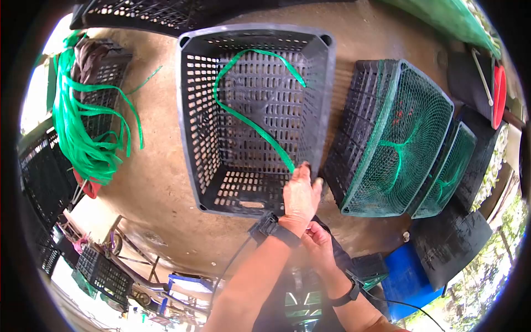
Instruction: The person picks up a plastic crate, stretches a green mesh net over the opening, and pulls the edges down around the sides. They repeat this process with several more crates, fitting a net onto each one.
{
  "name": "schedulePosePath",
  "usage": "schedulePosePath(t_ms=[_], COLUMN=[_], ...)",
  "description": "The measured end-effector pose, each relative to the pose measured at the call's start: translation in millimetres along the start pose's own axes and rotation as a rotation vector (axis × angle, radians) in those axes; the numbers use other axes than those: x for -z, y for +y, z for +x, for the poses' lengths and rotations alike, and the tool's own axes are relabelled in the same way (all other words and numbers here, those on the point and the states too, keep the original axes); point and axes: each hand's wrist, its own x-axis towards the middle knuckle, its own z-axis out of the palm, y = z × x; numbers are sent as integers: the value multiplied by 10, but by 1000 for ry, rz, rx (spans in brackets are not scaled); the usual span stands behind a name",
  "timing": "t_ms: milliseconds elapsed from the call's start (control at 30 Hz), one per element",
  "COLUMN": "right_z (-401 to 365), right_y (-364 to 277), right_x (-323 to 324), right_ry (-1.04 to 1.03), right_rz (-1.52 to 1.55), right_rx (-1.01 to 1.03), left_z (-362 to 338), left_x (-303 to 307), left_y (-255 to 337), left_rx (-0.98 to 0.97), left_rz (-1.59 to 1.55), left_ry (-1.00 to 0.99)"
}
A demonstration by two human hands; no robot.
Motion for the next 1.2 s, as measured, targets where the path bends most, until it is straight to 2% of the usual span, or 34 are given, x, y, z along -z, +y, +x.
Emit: schedulePosePath(t_ms=[67, 100, 167, 233, 300, 367, 500, 567, 633, 700, 833, 900, 967, 1033, 1100, 1200], right_z=[10, -12, -45, 29, 39, 73, 73, 101, 136, 120, 108, 157, 191, 225, 235, 231], right_y=[94, 104, 119, 222, 220, 156, 104, 137, 138, 63, -51, -40, 53, 55, 35, 16], right_x=[54, 74, 80, 94, 32, -9, 87, 133, 142, 115, 89, 151, 239, 290, 296, 307], right_ry=[-11, -2, -20, 0, -37, -51, -60, -29, 14, 29, -36, -19, 9, 29, 18, 110], right_rz=[52, 67, 3, 93, 170, 111, 221, 202, 312, 308, 266, 236, 268, 257, 136, 146], right_rx=[-32, -34, -37, -100, -32, -66, -93, -32, -54, -71, -44, -53, -22, -12, 29, 159], left_z=[-64, -32, 339, 722, 1082, 1326, 1549, 1314, 1020, 895, 988, 1144, 1220, 1307, 1253, 809], left_x=[-116, -78, -183, 7, 56, 13, -324, -250, -86, 74, 203, 159, 116, 119, 165, 345], left_y=[-43, -36, -264, -627, -961, -1107, -1709, -1629, -1372, -1110, -1031, -1019, -892, -848, -755, -450], left_rx=[-99, -1, 173, 212, 662, 781, 646, 585, 601, 630, 675, 597, 648, 569, 440, 246], left_rz=[-156, -389, -1404, -893, -714, -546, -541, -574, -987, -1117, -1237, -1493, -1550, -1655, -1680, -1377], left_ry=[-87, -151, 206, 381, 300, 147, 246, 279, 168, 172, 192, -22, -11, -107, -97, -30])
